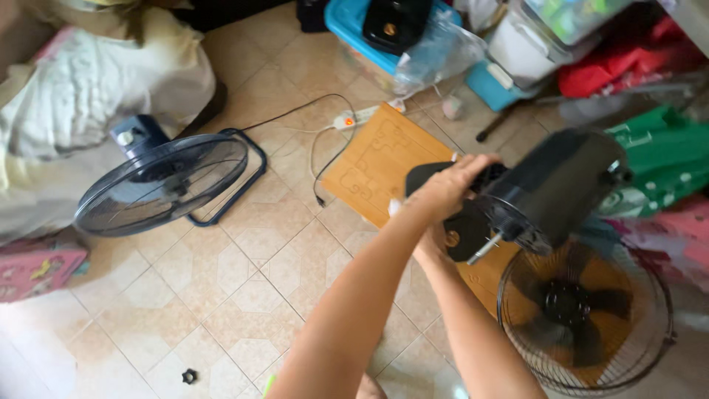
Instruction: The person disassembles an electric fan by removing the front grille and fan blades, then wipes the motor housing, grille, and blades with a cloth. The person reattaches the fan blades and grille to the fan base.
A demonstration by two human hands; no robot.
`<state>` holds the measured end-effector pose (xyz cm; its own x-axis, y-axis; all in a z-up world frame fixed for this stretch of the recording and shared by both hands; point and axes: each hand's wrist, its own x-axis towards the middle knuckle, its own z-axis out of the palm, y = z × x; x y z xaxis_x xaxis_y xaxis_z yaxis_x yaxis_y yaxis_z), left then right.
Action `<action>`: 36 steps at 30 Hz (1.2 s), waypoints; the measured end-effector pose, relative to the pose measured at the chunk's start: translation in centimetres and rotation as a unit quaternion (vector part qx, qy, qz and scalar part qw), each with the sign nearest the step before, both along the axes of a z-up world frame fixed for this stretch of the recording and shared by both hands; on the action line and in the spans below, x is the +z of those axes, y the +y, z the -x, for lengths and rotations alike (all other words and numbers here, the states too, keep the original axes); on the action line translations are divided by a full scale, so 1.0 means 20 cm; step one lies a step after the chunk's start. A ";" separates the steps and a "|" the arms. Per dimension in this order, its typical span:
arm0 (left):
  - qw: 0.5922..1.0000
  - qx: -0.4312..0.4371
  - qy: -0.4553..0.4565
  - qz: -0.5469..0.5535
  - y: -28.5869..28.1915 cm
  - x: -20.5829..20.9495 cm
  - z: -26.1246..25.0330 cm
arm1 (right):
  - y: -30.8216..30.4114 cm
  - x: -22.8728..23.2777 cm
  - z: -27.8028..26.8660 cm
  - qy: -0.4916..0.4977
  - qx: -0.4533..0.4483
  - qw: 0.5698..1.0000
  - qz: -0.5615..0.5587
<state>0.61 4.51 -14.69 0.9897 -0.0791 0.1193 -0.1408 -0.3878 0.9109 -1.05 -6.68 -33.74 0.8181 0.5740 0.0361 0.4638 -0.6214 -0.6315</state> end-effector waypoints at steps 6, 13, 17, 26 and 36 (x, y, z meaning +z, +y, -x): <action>1.000 0.002 -0.014 -0.014 0.00 -0.03 -0.01 | -0.39 0.02 -0.13 -0.003 -0.044 0.985 0.168; 0.997 0.034 -0.064 -0.014 -0.02 -0.06 0.01 | -0.68 -0.05 -0.26 -0.078 -0.099 0.983 0.134; 0.990 0.112 -0.069 -0.048 -0.02 0.04 0.16 | -0.60 0.15 0.02 0.033 -0.232 0.972 -0.033; 0.934 0.354 -0.041 -0.003 0.33 0.43 1.23 | 0.23 1.01 0.68 0.531 -0.166 0.701 -0.445; 0.758 0.649 -0.063 0.023 0.90 0.66 2.63 | 1.30 1.39 1.73 0.610 0.090 0.743 -0.259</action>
